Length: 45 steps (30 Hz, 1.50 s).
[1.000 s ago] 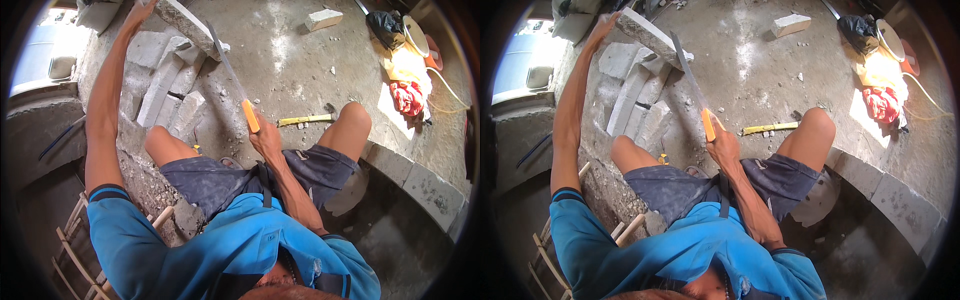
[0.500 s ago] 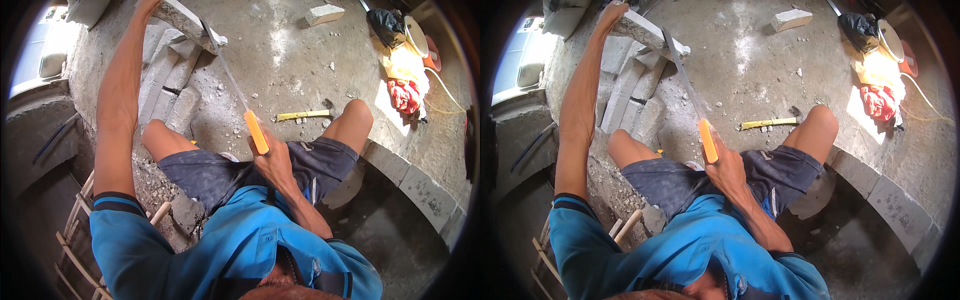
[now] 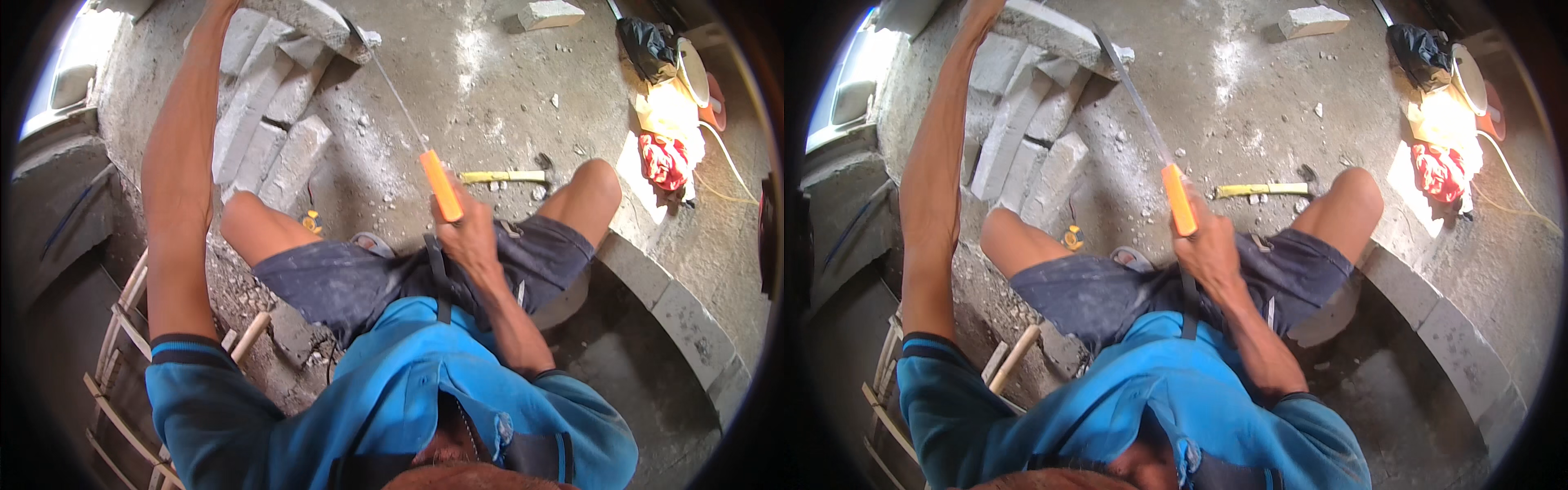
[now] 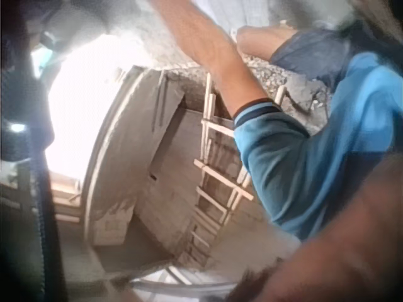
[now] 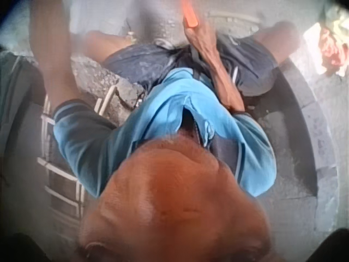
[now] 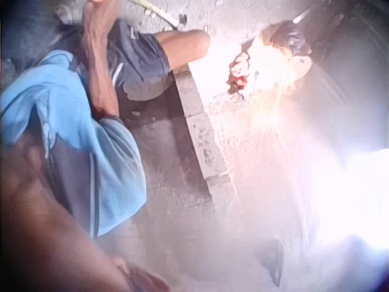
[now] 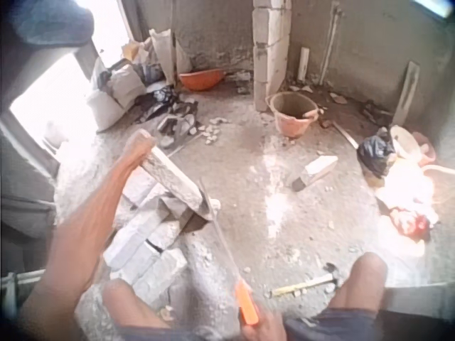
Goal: The person sits on the floor and uses a hand saw to cut a rectangular stone block. After cutting, the person picks up the stone, scoops mortar from a bucket with a trowel, applies it to the stone, and places the stone against a wall.
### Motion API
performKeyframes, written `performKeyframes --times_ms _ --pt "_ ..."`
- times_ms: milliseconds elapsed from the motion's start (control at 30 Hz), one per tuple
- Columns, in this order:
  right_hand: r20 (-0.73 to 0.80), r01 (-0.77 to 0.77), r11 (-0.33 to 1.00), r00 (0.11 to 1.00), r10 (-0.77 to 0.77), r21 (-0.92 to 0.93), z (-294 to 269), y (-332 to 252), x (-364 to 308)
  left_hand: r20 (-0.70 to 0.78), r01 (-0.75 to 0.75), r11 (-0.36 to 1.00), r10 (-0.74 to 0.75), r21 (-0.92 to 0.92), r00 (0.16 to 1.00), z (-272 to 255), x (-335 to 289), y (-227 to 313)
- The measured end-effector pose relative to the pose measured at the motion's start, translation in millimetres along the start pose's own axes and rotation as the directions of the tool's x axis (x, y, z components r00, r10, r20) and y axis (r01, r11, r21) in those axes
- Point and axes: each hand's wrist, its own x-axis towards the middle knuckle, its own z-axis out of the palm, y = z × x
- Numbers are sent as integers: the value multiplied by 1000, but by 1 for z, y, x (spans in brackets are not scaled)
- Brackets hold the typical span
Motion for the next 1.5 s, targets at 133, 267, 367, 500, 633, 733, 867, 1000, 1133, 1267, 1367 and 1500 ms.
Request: performKeyframes --times_ms 133,267,367,500,633,733,867,1000,1133,1267,1367,1500 --pt "-84 129 991 989 -126 32 -15 -6 -34 -309 13 979 52 202 950 2 -45 96" --pt "-73 139 987 988 -134 78 -6 -18 -33 -408 34 982 46 188 912 7 -66 111" --pt "-126 321 947 940 -316 14 20 2 20 -386 42 974 48 221 921 8 -71 107" --pt "-165 263 961 948 -273 -82 48 -11 166 -311 19 956 76 292 947 18 -59 119" --pt "-182 291 956 939 -292 -31 37 4 127 -368 60 984 6 170 930 7 -41 95" --pt "-119 264 964 958 -260 22 8 9 45 -341 16 995 19 100 940 -9 -50 73" --pt "-151 305 952 941 -302 -6 5 18 29 -380 -24 987 84 160 921 -10 -60 66" --pt "-101 179 982 978 -185 -57 40 1 168 -400 -46 988 103 151 911 4 -65 70" --pt "-78 249 967 964 -253 -64 25 -2 142 -268 88 995 -71 52 961 -20 -68 61" --pt "-75 315 949 947 -314 10 10 8 61 -369 -18 973 104 229 923 -35 -66 39" --pt "-198 341 940 922 -334 1 9 21 51 -308 -41 973 112 227 945 -6 -59 49" --pt "-120 286 951 947 -299 -119 47 7 178 -332 -87 970 161 226 929 -10 -68 51"
